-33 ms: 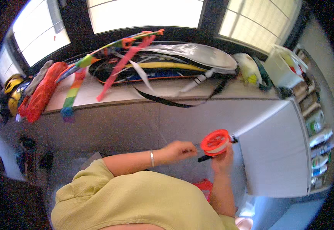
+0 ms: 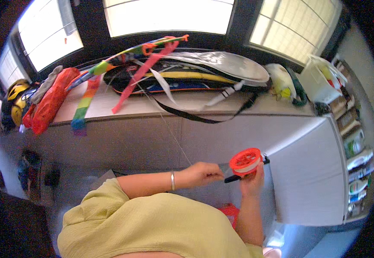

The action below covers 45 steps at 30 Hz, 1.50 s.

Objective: The person ties a white string, winds it onto a red spool, and attaches the spool to a colorful kite. They then move a red plastic bag and wipe the countertop with a cloth.

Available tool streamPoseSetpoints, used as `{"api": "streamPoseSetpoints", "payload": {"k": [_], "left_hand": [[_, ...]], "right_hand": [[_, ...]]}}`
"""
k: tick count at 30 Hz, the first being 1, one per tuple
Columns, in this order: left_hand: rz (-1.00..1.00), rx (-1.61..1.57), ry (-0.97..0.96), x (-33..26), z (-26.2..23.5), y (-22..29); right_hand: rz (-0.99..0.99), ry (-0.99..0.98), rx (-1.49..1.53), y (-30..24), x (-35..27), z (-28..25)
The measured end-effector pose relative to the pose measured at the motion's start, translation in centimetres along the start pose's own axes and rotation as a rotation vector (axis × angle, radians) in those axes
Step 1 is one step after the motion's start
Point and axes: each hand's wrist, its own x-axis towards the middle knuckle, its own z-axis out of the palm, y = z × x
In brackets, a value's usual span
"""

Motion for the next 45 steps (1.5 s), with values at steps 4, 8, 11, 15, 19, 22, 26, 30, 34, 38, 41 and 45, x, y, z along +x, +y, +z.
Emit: {"api": "streamPoseSetpoints", "payload": {"k": [4,8,11,15,19,22,26,30,34,38,41,45], "left_hand": [[0.183,0.174,-0.046,-0.2,-0.9,2.2],[0.191,0.393,-0.142,0.8,-3.7,4.5],[0.223,0.386,-0.185,1.2,-5.2,4.6],[0.196,0.456,-0.200,2.2,-6.6,4.5],[0.148,0.186,-0.066,2.8,-6.8,3.7],[0.127,0.084,-0.023,3.1,-6.0,2.6],[-0.078,-0.090,0.012,3.2,-4.7,1.6],[-0.149,-0.238,0.119,2.1,-2.6,-0.3],[-0.017,0.008,0.207,1.3,-0.2,0.2],[0.214,0.363,0.095,0.7,-1.3,2.6],[0.237,0.458,0.072,0.7,-2.3,4.8],[0.271,0.518,-0.051,1.1,-5.2,5.2]], "right_hand": [[0.020,-0.146,-0.489,-0.1,1.1,-2.3],[0.235,-0.233,-0.936,0.2,0.5,-1.3],[0.340,-0.372,-0.911,1.3,0.3,-0.8],[0.511,-0.492,-0.759,0.6,-0.9,-1.1],[0.530,-0.475,-0.494,1.4,-1.2,-2.7],[0.482,-0.480,-0.313,1.4,-1.7,-3.1],[0.377,-0.517,-0.135,0.9,-2.4,-2.5],[0.234,-0.492,0.040,1.5,-1.4,-4.1],[-0.060,0.100,0.294,0.2,-0.4,-2.1],[-0.155,-0.004,-0.017,-1.0,1.1,-1.9],[-0.124,-0.102,-0.598,-0.9,1.2,-1.5],[0.226,-0.360,-0.860,-0.9,0.9,-1.3]]}}
